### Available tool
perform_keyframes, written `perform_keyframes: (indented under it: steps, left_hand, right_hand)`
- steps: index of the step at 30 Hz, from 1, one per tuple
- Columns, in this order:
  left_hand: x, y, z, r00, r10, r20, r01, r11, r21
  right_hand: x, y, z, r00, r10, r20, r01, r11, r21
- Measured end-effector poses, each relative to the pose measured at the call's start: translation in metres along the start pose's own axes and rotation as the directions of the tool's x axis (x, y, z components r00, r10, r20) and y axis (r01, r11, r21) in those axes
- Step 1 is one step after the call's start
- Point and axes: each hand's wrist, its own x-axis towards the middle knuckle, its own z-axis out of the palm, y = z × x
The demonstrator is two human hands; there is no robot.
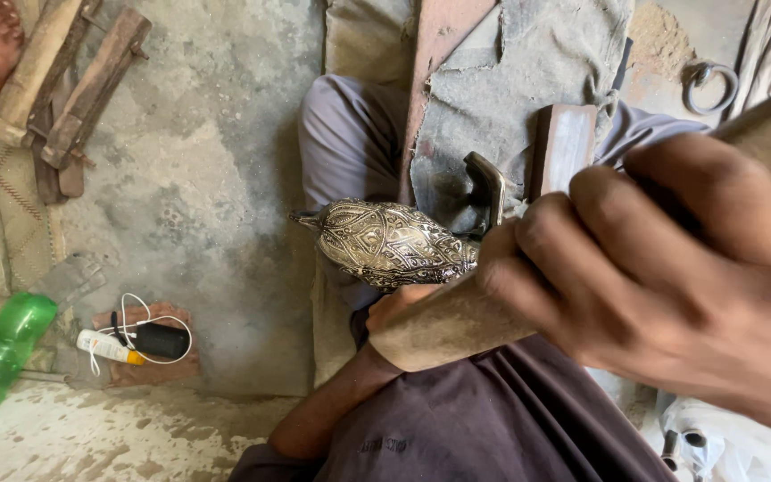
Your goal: The person sits on the floor and uses a hammer and chisel to shape and refine a silver-colored metal object. They repeatedly strike the chisel with the hammer, adjust the object's position, and apply a substance from a tube to the surface.
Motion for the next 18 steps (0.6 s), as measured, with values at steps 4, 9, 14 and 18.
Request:
perform_keyframes:
  steps: [4,9,14,18]
  left_hand:
    - [0.002,0.0,0.001,1.0,0.018,-0.003,-0.018,1.0,-0.012]
    - [0.0,0.0,-0.003,0.999,0.047,0.0,-0.047,0.999,-0.022]
    - [-0.006,-0.003,-0.004,0.999,0.036,0.012,-0.036,0.999,-0.04]
    - [-0.009,-0.002,-0.003,0.999,0.026,0.02,-0.024,0.995,-0.094]
  right_hand:
    - [0.002,0.002,-0.001,1.0,0.017,-0.002,-0.017,0.99,0.14]
    - [0.011,0.007,-0.003,0.995,-0.02,-0.101,0.036,0.987,0.159]
    - [0.018,0.007,-0.004,0.99,-0.085,-0.116,0.075,0.993,-0.085]
    - [0.01,0.007,-0.003,0.991,0.013,-0.136,0.012,0.984,0.175]
